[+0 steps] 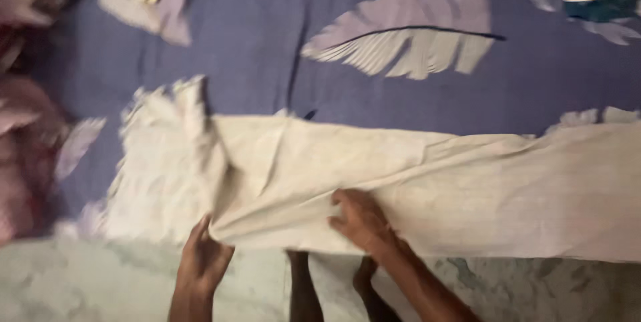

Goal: The person folds a large off-white striped textile on a bed. They smooth the fabric, fold it lengthwise multiple times, then fold it into a compact rectangle and press it flat.

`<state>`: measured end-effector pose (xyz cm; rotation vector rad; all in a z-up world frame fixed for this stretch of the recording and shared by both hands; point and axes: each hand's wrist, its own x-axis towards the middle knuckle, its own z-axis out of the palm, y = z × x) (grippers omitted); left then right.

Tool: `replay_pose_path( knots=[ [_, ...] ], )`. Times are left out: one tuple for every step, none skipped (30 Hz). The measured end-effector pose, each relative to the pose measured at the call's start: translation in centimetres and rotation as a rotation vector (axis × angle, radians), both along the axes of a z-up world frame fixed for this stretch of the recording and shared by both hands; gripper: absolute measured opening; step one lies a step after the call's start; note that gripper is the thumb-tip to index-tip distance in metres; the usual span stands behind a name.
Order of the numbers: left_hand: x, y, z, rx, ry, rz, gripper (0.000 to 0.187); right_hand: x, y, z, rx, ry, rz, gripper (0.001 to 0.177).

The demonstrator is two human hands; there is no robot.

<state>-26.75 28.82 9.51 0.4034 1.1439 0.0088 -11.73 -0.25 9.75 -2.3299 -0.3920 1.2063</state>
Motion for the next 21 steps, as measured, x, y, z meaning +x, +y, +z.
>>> replay_pose_path(
  knots=[
    [-1.2, 0.5, 1.0, -0.038, 0.063, -0.011, 0.062, -1.2, 0.1, -0.5, -0.070, 0.034, 0.074, 0.049],
    [-0.2, 2.1, 0.6, -0.067, 0.089, -0.036, 0.063, -1.0, 0.5, -1.7, -0.131, 0.030, 0.134, 0.064],
    [0.3, 3.5, 0.4, -0.047, 0.215, -0.059, 0.061, -0.6, 0.8, -2.8, -0.193, 0.024, 0.192, 0.079],
    [0.9, 4.7, 0.3, -0.034, 0.337, -0.093, 0.059, 0.1, 0.7, -3.8, -0.237, 0.084, 0.181, 0.075],
    [1.7, 5.9, -0.2, -0.021, 0.460, -0.127, 0.058, 0.8, 0.7, -4.9, -0.280, 0.143, 0.170, 0.071],
    [0.9, 6.8, -0.1, -0.045, 0.395, -0.091, 0.058, 0.3, 0.3, -5.4, -0.323, 0.227, 0.175, 0.068],
    [0.2, 7.7, -0.2, -0.068, 0.330, -0.055, 0.058, -0.1, 0.0, -5.9, -0.356, 0.227, 0.189, 0.071],
    [-0.2, 9.2, -0.3, -0.078, 0.256, -0.017, 0.058, 0.3, 0.5, -6.8, -0.377, 0.216, 0.204, 0.073],
    [-0.8, 10.7, -0.3, -0.062, 0.234, -0.033, 0.058, 0.8, 1.0, -7.6, -0.397, 0.205, 0.218, 0.076],
    [-1.2, 12.0, -0.6, -0.049, 0.217, -0.052, 0.057, 1.0, 1.1, -8.1, -0.405, 0.220, 0.205, 0.076],
    [-1.7, 13.2, -0.8, -0.036, 0.200, -0.072, 0.057, 1.2, 1.3, -8.6, -0.413, 0.235, 0.193, 0.075],
    [-2.0, 13.8, -1.1, -0.058, 0.187, -0.038, 0.054, 1.3, 0.9, -8.6, -0.433, 0.251, 0.175, 0.075],
    [-2.6, 14.4, -1.2, -0.080, 0.173, -0.004, 0.051, 1.2, 0.5, -8.6, -0.440, 0.264, 0.174, 0.075],
    [-3.0, 15.3, -1.4, -0.095, 0.153, 0.034, 0.049, 1.4, 0.5, -8.9, -0.440, 0.271, 0.177, 0.076],
    [-3.3, 15.9, -1.6, -0.086, 0.111, 0.075, 0.047, 1.5, 0.5, -9.2, -0.440, 0.277, 0.179, 0.077],
    [-4.1, 16.6, -1.5, -0.074, 0.074, 0.122, 0.046, 1.5, 0.6, -9.5, -0.467, 0.268, 0.191, 0.078],
    [-4.7, 17.4, -1.5, -0.060, 0.037, 0.169, 0.046, 1.5, 0.6, -9.8, -0.493, 0.259, 0.202, 0.080],
    [-5.4, 17.8, -1.6, -0.025, -0.005, 0.230, 0.043, 1.6, 0.5, -10.3, -0.522, 0.251, 0.215, 0.081],
    [-6.0, 18.3, -1.7, 0.011, -0.048, 0.289, 0.040, 1.7, 0.4, -11.0, -0.524, 0.253, 0.223, 0.080],
    [-6.4, 18.2, -1.9, 0.042, -0.087, 0.350, 0.039, 1.8, -0.1, -11.5, -0.533, 0.258, 0.232, 0.080],
    [-6.7, 18.4, -2.1, 0.056, -0.066, 0.350, 0.038, 1.8, -0.5, -11.9, -0.542, 0.264, 0.241, 0.079]
  ],
)
